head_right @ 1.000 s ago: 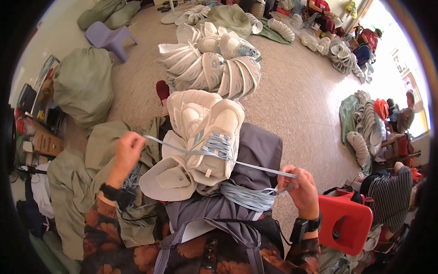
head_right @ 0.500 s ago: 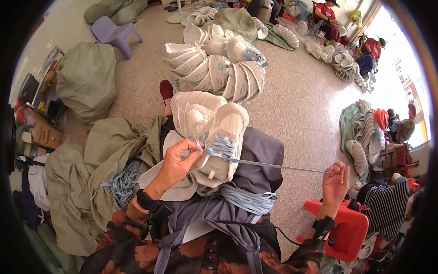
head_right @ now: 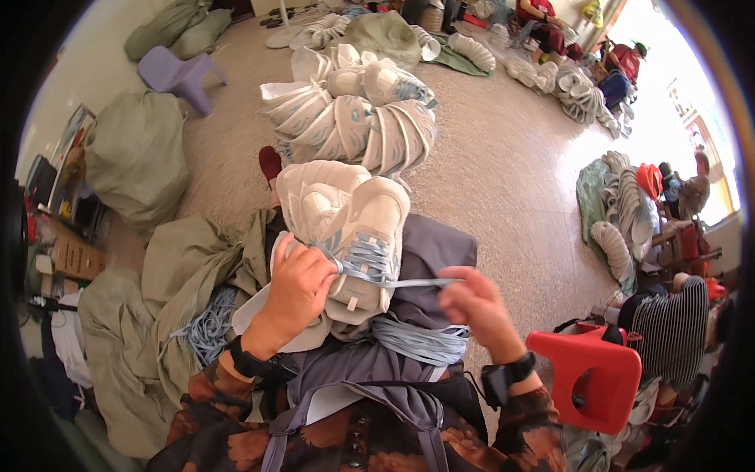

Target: Manually thread laces and assemble components of a white and blue athletic shoe.

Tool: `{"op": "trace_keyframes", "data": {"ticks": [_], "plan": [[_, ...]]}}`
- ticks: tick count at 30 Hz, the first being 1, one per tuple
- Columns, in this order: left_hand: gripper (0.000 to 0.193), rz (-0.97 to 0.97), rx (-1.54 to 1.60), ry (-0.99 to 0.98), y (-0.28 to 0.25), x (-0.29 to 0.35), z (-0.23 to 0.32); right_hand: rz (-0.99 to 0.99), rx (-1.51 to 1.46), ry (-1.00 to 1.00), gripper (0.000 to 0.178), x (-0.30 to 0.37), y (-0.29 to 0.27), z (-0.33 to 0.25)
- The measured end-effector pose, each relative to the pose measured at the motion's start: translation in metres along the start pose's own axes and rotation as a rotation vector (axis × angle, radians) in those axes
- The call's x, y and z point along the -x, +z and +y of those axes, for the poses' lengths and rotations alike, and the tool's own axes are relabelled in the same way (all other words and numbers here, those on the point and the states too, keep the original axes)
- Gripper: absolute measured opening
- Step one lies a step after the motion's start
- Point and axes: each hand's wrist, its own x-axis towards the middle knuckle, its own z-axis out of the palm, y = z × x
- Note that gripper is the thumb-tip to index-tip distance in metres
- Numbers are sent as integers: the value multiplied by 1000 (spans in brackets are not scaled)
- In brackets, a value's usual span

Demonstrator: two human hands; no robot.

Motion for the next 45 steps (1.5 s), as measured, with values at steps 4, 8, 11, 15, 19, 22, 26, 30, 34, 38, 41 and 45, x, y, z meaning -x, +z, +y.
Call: {"op": "trace_keyframes", "data": {"ticks": [4,8,11,15,19,22,26,30,34,38,41,45], "plan": [[13,-21,-103,115,5,-3,-1,-226,258,32,17,-16,36,26],[18,-153,256,-309,-14,6,22,-161,308,-80,11,-26,40,31],[41,-410,613,-416,0,14,48,-82,475,-230,8,-28,44,31],[50,-371,621,-358,24,6,56,28,775,-639,6,-31,51,30],[47,-323,540,-352,41,9,54,33,879,-821,8,-31,52,28],[44,-276,554,-336,46,12,53,40,956,-832,9,-30,56,30],[35,-173,548,-269,51,17,50,25,1044,-831,8,-31,62,30],[24,-54,514,-190,55,13,42,95,811,-702,7,-31,52,36],[21,-24,512,-258,59,14,46,4,758,-656,15,-32,55,44],[17,-5,362,-159,62,14,43,-32,899,-494,24,-17,67,26],[12,-73,202,-95,55,13,41,-33,907,-644,27,-29,66,39],[6,-113,100,-164,0,24,33,3,907,-727,27,-33,65,41]]}}
